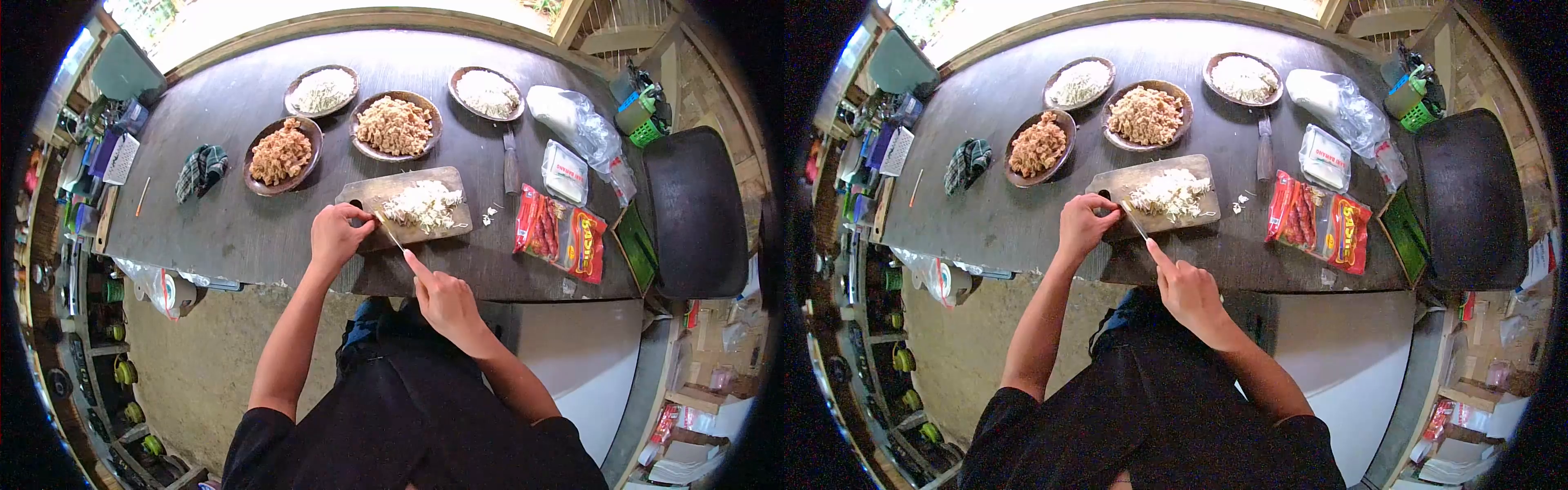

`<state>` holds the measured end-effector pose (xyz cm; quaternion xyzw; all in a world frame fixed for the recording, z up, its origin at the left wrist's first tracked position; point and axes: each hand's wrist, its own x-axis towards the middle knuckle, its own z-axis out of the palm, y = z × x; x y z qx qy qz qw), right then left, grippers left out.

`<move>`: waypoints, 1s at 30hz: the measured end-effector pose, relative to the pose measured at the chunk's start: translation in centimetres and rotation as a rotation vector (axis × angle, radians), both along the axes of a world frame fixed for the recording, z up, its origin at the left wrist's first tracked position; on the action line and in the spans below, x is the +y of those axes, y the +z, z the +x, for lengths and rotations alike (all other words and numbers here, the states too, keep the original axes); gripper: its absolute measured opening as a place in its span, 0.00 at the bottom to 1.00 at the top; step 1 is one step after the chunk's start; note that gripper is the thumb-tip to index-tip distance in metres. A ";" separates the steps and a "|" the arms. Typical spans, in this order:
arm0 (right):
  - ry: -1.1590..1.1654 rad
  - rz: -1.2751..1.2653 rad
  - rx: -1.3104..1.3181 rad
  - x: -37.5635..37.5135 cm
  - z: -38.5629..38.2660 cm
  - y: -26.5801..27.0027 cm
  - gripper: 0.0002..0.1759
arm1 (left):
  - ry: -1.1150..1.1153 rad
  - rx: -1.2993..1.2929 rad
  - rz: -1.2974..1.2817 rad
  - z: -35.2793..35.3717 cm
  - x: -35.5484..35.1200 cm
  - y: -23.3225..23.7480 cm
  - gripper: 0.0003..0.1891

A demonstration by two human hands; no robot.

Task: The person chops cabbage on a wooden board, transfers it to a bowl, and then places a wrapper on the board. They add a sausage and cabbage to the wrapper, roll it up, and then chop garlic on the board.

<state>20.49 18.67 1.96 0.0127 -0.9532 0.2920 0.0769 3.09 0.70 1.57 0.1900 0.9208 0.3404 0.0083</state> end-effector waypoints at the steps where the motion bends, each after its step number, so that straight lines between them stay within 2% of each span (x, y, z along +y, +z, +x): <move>1: 0.003 -0.001 -0.002 -0.1 0.0 0.0 0.33 | -0.008 -0.001 0.005 -0.1 -0.1 -0.1 0.10; 9: -0.010 0.115 -0.054 -0.5 -1.0 -0.4 0.33 | -0.008 -0.008 0.002 -0.2 0.1 -0.2 0.09; 19: -0.052 0.064 -0.039 0.1 -0.1 0.0 0.33 | -0.021 0.028 0.025 0.1 0.1 -0.2 0.09; 21: 0.001 0.020 -0.023 0.0 0.1 0.3 0.34 | -0.025 0.035 0.033 0.1 0.1 -0.4 0.09; 24: 0.013 0.045 -0.061 -0.3 0.0 0.3 0.34 | -0.009 0.077 0.013 0.1 0.1 -0.2 0.10; 30: -0.015 0.106 -0.057 -0.7 -1.1 0.2 0.33 | -0.006 -0.011 0.012 0.2 0.3 0.2 0.09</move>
